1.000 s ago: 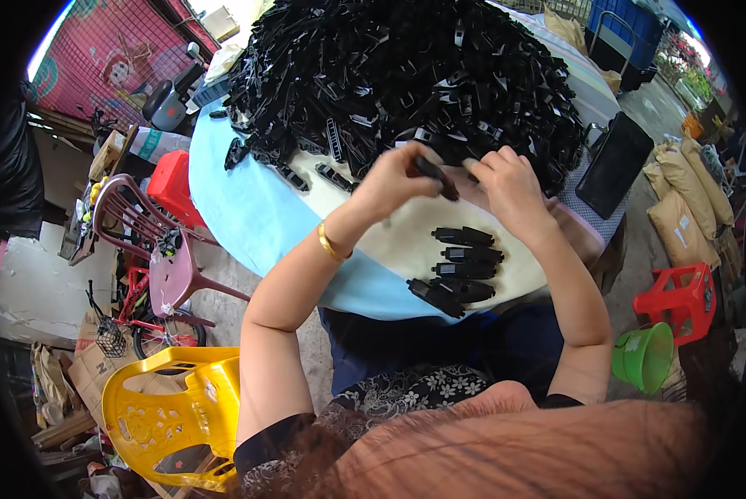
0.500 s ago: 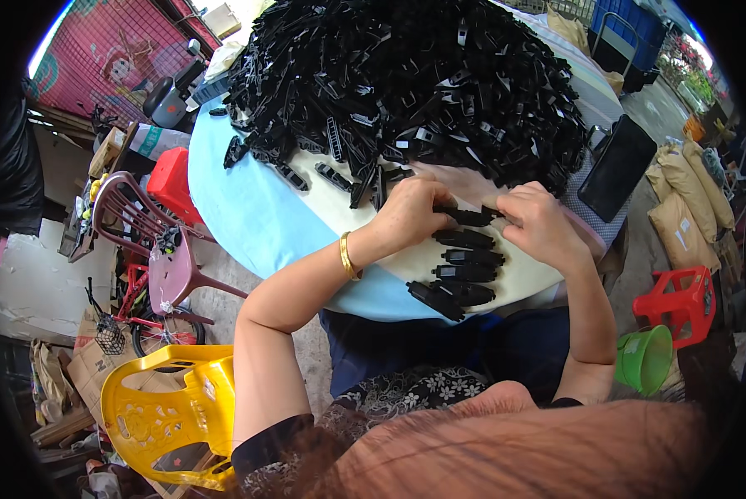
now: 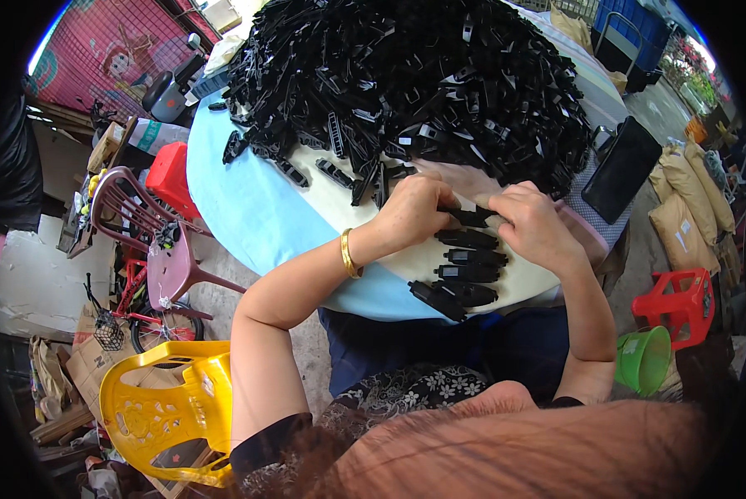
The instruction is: The person is manually assembling small black plastic components at a table.
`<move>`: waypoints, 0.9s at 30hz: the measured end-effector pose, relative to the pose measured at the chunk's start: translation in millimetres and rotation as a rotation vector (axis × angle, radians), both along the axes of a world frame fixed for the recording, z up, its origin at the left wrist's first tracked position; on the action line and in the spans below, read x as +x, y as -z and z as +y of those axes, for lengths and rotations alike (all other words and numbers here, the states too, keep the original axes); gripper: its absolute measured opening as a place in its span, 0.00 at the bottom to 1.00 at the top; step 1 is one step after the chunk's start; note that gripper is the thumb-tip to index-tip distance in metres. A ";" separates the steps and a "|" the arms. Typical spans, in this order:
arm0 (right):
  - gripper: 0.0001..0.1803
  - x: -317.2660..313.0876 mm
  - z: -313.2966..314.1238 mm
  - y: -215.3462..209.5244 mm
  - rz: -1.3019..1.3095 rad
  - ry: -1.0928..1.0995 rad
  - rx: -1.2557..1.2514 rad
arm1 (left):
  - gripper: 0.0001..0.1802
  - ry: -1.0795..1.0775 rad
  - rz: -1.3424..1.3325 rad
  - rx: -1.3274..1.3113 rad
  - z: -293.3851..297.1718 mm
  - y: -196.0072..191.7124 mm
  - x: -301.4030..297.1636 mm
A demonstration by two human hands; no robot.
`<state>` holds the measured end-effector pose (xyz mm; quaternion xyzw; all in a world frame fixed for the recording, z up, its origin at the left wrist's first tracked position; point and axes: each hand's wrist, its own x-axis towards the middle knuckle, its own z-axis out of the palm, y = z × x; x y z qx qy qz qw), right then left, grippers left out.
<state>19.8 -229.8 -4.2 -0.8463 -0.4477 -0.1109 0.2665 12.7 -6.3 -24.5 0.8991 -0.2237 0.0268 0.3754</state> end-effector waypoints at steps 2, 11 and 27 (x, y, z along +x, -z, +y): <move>0.16 0.1 1.3 1.3 0.039 -0.014 0.031 | 0.11 0.000 0.015 -0.009 0.1 -0.7 -0.2; 0.16 -7.9 -0.6 -12.6 0.078 -0.014 -0.032 | 0.11 0.038 -0.008 0.015 -1.7 -2.1 -2.0; 0.10 10.3 -18.1 -9.8 -0.182 0.022 0.069 | 0.11 0.019 -0.010 0.004 1.7 2.3 -3.1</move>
